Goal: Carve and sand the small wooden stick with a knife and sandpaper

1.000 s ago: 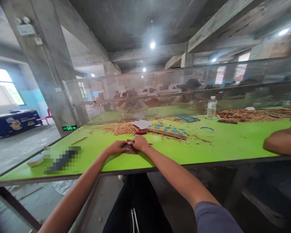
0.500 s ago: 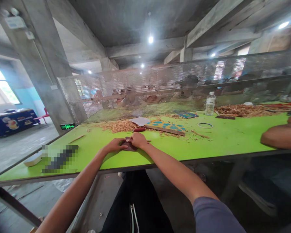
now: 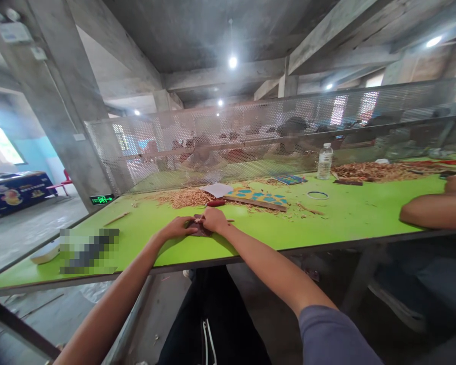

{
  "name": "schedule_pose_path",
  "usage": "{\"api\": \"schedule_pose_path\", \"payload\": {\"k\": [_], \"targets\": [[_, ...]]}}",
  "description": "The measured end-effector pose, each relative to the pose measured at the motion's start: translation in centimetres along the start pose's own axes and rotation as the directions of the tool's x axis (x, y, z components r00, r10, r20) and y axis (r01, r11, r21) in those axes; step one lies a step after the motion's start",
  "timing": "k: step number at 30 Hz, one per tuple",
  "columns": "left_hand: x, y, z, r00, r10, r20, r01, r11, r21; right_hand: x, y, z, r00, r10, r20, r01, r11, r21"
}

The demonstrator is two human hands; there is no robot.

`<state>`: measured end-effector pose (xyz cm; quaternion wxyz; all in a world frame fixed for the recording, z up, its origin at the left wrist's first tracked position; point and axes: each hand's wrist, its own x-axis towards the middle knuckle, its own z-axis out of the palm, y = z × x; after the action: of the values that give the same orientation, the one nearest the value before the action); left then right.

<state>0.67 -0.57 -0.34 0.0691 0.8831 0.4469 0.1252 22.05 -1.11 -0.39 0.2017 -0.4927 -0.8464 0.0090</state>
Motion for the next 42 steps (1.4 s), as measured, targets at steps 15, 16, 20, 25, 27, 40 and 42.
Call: {"api": "schedule_pose_path", "payload": {"k": [15,16,20,25,27,40,42], "targets": [[0.2,-0.4,0.3,1.0,0.002,-0.007,-0.002,1.0,0.025,0.3,0.3,0.2,0.998,-0.061,-0.008,0.061,0.998,0.03],[0.2,-0.4,0.3,1.0,0.003,-0.007,-0.003,1.0,0.024,0.3,0.3,0.2,0.998,-0.059,-0.014,0.059,0.998,0.026],[0.2,-0.4,0.3,1.0,0.007,-0.001,-0.007,1.0,0.021,0.2,0.3,0.3,0.996,-0.092,0.003,0.092,0.995,0.029],[0.2,-0.4,0.3,1.0,0.008,-0.006,-0.008,1.0,0.019,0.2,0.2,0.5,0.998,-0.062,-0.017,0.062,0.998,0.012],[0.1,-0.3,0.3,1.0,0.011,-0.002,-0.011,1.0,0.018,0.2,0.2,0.5,0.998,-0.065,-0.011,0.065,0.998,0.014],[-0.3,0.6,-0.3,1.0,-0.009,0.007,0.009,1.0,0.025,0.1,0.0,0.1,0.995,-0.102,0.005,0.102,0.994,0.03],[-0.3,0.7,-0.3,1.0,-0.01,0.01,0.009,1.0,0.025,0.1,-0.1,0.2,0.995,-0.104,0.011,0.104,0.994,0.031]]}}
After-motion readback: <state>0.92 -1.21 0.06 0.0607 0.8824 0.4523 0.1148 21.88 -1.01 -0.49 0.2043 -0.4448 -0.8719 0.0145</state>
